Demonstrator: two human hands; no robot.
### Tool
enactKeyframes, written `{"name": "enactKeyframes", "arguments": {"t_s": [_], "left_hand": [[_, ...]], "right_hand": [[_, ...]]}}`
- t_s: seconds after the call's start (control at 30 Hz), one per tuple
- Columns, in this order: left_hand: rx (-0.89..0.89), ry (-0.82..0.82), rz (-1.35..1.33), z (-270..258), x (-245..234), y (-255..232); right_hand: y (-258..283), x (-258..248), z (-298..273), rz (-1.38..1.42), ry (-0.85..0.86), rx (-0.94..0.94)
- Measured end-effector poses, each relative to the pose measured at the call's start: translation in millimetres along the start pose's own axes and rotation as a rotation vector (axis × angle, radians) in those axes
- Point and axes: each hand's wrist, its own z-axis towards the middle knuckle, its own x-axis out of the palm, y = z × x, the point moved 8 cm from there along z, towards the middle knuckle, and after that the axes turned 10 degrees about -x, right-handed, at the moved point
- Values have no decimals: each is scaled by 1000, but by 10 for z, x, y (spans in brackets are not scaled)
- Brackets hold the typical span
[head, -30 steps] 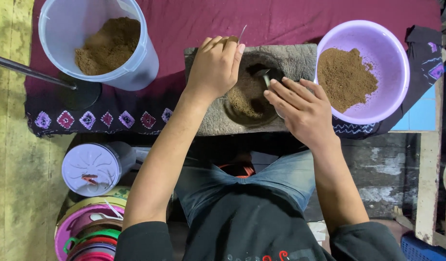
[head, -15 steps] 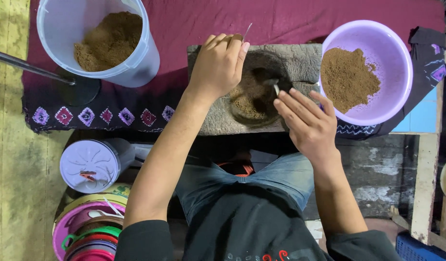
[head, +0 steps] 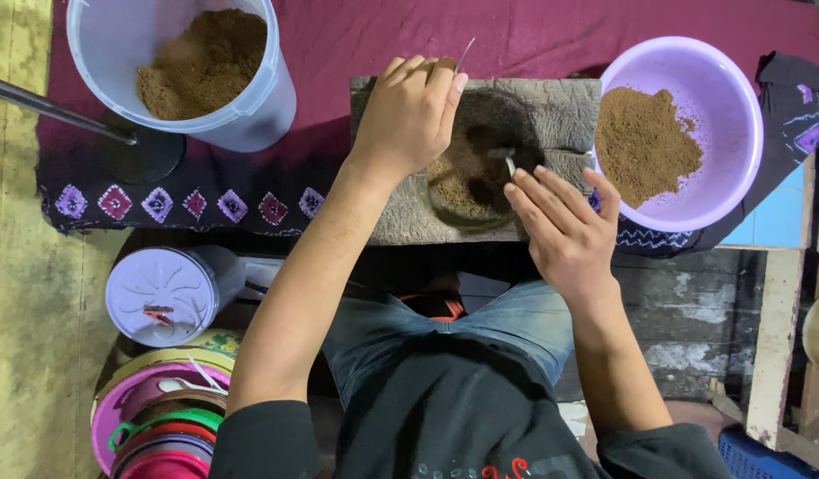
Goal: Transferring brown powder between a stone mortar and a plastic bowl using a spoon.
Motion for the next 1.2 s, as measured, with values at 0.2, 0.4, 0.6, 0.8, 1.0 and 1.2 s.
{"name": "enactKeyframes", "arguments": {"t_s": [0.2,0.4,0.6,0.8,1.0,1.2], "left_hand": [[3,-4,8,9,-8,-2],[-8,-1,-2,-1,6,11],[-10,-19,-2,5,-9,3],[-2,-8,-5,5,-1,11],[2,-4,-13,12,13,17],[-9,7,-12,23,11,26]], "right_hand": [[-65,166,-8,-127,30,62],[0,75,-127,-76,22,82],[-48,39,-13,-73,-85,23],[-58,124,-108,-101,26,30],[19,53,-179,-45,-9,68],[-24,106,-116,-17,-24,87]]}}
